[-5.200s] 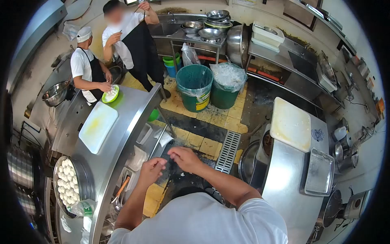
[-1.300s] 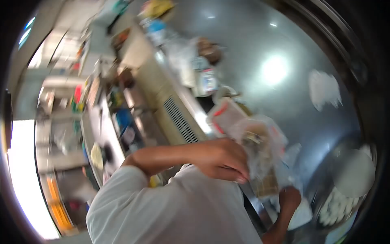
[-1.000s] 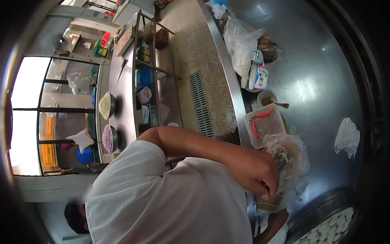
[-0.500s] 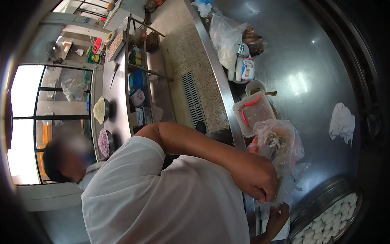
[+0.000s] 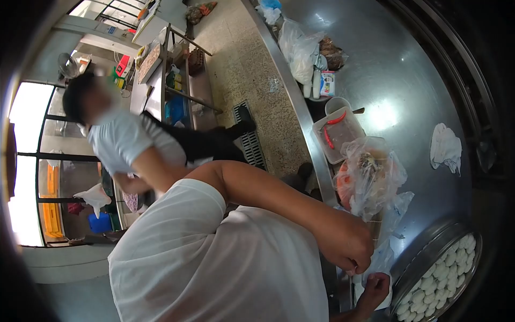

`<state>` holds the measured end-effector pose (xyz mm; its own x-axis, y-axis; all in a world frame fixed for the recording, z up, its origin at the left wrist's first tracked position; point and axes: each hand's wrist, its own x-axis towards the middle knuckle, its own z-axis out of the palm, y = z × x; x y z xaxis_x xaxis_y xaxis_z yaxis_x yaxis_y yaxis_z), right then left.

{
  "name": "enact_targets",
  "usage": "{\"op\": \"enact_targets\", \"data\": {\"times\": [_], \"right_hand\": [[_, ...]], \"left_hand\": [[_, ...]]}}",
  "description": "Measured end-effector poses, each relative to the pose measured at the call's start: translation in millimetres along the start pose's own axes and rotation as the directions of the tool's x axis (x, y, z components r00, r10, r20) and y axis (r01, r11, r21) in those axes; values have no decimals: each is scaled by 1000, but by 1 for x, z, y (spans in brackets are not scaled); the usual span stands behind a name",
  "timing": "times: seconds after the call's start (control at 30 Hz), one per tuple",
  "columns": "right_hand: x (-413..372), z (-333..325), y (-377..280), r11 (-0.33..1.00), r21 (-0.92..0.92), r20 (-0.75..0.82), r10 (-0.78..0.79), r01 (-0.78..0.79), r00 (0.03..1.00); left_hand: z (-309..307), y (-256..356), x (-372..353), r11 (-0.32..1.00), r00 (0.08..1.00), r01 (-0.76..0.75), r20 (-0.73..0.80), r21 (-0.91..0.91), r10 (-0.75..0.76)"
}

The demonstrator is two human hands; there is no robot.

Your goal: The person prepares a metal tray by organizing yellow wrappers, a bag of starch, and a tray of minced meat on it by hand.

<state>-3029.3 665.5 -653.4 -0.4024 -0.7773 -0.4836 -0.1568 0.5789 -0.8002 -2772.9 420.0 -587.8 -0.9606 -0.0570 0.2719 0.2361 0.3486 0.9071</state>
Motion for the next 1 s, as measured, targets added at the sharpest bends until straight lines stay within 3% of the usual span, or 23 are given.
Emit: {"op": "enact_targets", "data": {"times": [0.17,0.23,0.27,0.3,0.37,0.5,0.57,0.6,0.7,0.8,0.9,0.93,1.0], "right_hand": [[-17,3,10,980,16,-62,-199,200,978],[-21,-30,36,955,-49,-239,-296,293,925],[-24,-41,39,939,-90,-317,-344,333,884],[-48,-20,-25,837,-420,-406,-518,350,752],[-70,3,-72,781,-326,-467,-623,533,628],[-98,44,-116,533,-464,-63,-817,708,573],[-114,58,-131,460,-498,137,-795,735,591],[-117,55,-127,425,-532,130,-814,732,566],[-121,40,-122,482,-353,314,-747,802,586],[-126,64,-120,494,-258,215,-809,830,548],[-108,57,-108,465,-53,310,-833,884,457],[-102,53,-94,494,-45,190,-849,868,493],[-95,34,-77,554,-34,126,-823,832,554]], "left_hand": [[18,14,-24,995,998,19,-56,99,-13],[28,16,-33,994,991,-26,-128,108,40],[34,17,-38,993,983,-48,-169,111,66],[42,20,-42,988,963,-99,-240,122,126],[56,27,-48,967,893,-198,-377,158,245],[79,65,-62,882,707,-238,-549,408,445],[95,66,-67,915,824,-150,-465,375,325],[101,69,-72,925,873,-99,-414,367,258],[106,74,-92,910,937,64,-338,411,86],[114,87,-124,860,739,73,-607,504,293],[128,88,-135,922,789,166,-607,350,88],[131,92,-135,930,794,200,-608,309,31],[143,101,-133,937,794,271,-602,220,-88]]}}
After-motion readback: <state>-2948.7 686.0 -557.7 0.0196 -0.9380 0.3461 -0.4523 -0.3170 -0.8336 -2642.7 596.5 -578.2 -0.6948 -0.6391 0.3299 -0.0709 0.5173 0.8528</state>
